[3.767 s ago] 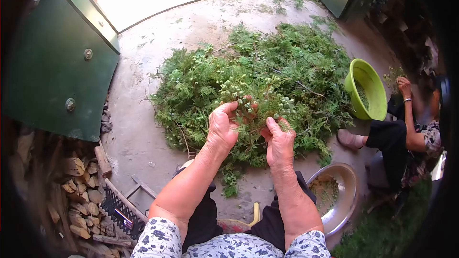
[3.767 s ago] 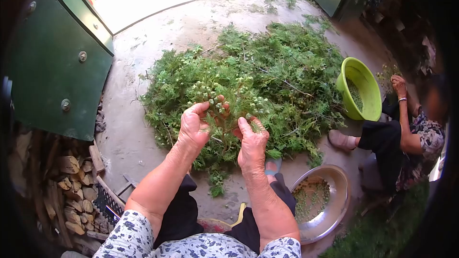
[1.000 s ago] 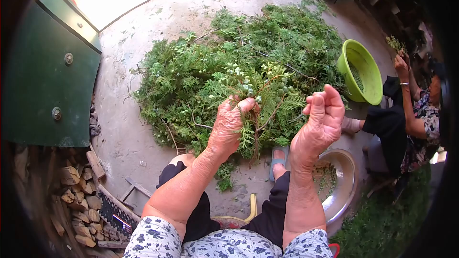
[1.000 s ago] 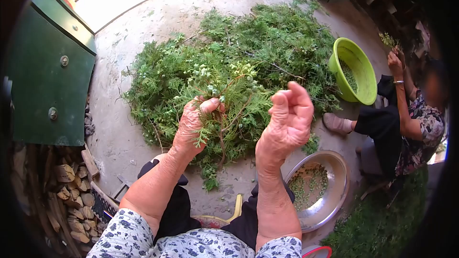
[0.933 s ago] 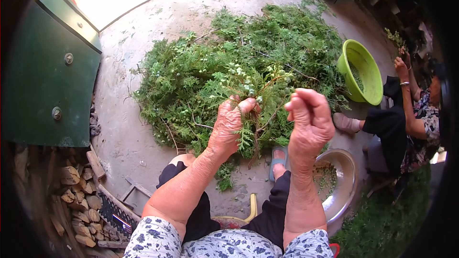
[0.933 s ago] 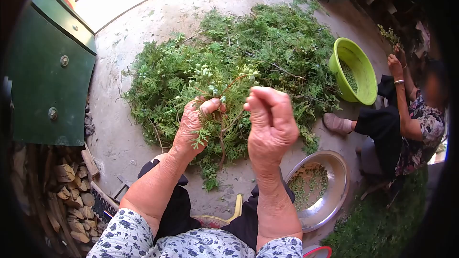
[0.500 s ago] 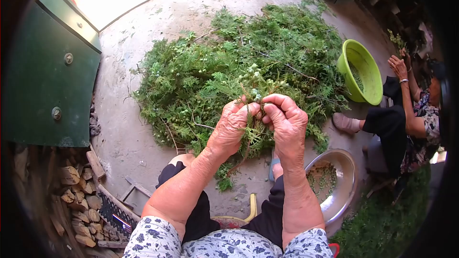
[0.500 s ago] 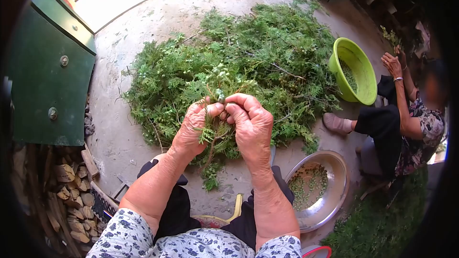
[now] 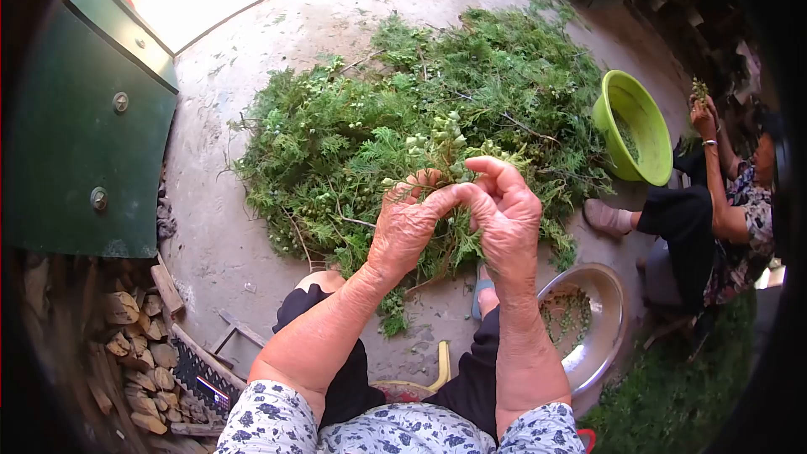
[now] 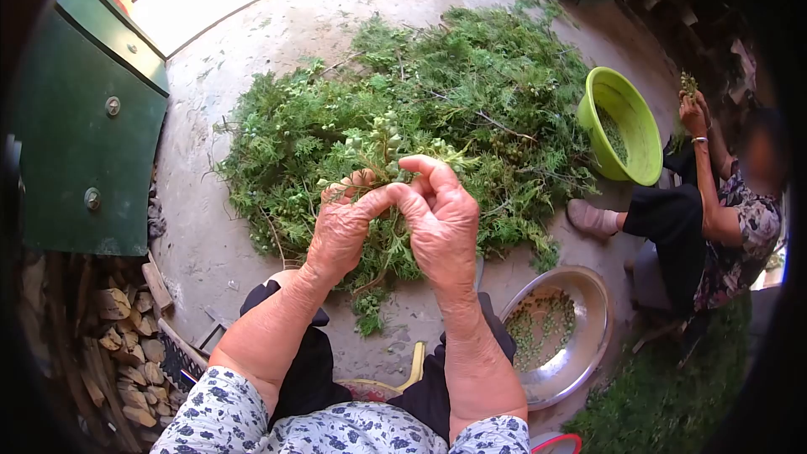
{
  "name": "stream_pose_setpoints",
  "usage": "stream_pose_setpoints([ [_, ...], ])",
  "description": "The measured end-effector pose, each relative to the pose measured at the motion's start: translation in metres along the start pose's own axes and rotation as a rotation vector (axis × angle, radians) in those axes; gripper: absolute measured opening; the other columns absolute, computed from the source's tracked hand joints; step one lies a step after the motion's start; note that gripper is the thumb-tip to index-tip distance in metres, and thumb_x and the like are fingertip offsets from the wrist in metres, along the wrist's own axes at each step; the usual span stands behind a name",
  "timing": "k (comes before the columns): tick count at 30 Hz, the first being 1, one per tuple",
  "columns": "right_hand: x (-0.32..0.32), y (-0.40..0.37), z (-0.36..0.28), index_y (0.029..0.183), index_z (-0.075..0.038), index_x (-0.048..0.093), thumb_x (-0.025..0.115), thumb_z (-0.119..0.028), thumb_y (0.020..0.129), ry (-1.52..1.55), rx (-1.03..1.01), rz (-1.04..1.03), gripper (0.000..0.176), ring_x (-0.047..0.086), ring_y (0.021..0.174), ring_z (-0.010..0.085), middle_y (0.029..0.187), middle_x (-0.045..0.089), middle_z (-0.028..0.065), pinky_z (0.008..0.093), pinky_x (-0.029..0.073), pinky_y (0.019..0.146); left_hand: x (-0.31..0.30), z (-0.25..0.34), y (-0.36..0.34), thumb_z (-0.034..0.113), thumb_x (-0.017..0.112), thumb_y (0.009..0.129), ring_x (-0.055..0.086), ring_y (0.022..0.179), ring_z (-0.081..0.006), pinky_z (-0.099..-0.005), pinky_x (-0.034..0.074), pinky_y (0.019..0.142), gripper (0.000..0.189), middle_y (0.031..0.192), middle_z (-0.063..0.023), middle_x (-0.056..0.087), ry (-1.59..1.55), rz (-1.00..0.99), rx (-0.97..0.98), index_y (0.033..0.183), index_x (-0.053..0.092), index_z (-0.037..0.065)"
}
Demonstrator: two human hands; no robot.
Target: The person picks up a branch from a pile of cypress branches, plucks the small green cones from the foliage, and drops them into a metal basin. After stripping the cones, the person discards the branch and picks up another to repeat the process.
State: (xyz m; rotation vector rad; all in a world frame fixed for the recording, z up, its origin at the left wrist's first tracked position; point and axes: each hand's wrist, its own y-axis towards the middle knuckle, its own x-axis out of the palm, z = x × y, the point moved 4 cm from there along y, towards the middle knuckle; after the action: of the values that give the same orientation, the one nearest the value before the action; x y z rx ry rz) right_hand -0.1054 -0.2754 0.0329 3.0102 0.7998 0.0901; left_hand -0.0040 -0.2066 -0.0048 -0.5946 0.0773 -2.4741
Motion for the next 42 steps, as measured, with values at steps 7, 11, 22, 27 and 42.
stream_pose_setpoints([
  [7,0.004,0.000,0.001,0.097,0.002,0.060,0.066,-0.004,0.079,-0.105,0.076,0.049,0.019,0.046,0.058,0.0029,0.067,0.056,-0.0019,0.0195,0.041,0.052,-0.008,-0.008,0.001,0.011,0.059,0.084,0.056,0.082,-0.0126,-0.0269,0.046,0.075,0.019,0.091,-0.0070,0.059,0.297,-0.034,0.240,0.099,0.060,-0.002],
  [11,0.002,-0.001,0.006,0.094,0.002,0.061,0.065,-0.005,0.081,0.060,0.093,0.061,0.015,0.046,0.055,0.0028,0.069,0.059,0.0002,0.0180,0.039,0.049,0.007,0.019,-0.008,0.007,0.053,0.085,0.059,0.079,-0.0196,-0.0287,0.048,0.074,0.019,0.090,-0.0097,0.060,0.538,-0.163,0.413,0.099,0.062,-0.002],
  [22,-0.004,0.004,0.003,0.098,-0.003,0.050,0.054,-0.007,0.086,0.859,0.333,-0.082,0.013,0.048,0.051,0.0098,0.081,0.056,0.0061,0.0194,0.033,0.039,-0.001,0.018,0.001,0.008,0.051,0.085,0.058,0.080,-0.0197,-0.0284,0.045,0.075,0.018,0.084,-0.0120,0.062,0.606,-0.126,0.418,0.093,0.062,-0.005],
  [27,-0.001,-0.002,0.004,0.093,-0.004,0.055,0.058,-0.014,0.088,0.625,0.259,-0.012,0.012,0.045,0.049,0.0050,0.072,0.055,0.0008,0.0164,0.031,0.039,0.001,0.012,0.002,0.008,0.051,0.084,0.053,0.074,-0.0118,-0.0262,0.044,0.068,0.017,0.077,-0.0060,0.058,0.444,-0.099,0.326,0.089,0.060,-0.005],
  [42,-0.001,0.000,0.011,0.083,0.001,0.060,0.060,-0.020,0.087,0.097,0.295,-0.042,0.021,0.037,0.052,0.0013,0.062,0.051,-0.0041,0.0193,0.029,0.043,0.012,0.027,-0.004,0.008,0.060,0.080,0.055,0.060,-0.0157,-0.0297,0.045,0.055,0.012,0.071,-0.0108,0.059,0.628,-0.139,0.424,0.089,0.059,0.000],
])
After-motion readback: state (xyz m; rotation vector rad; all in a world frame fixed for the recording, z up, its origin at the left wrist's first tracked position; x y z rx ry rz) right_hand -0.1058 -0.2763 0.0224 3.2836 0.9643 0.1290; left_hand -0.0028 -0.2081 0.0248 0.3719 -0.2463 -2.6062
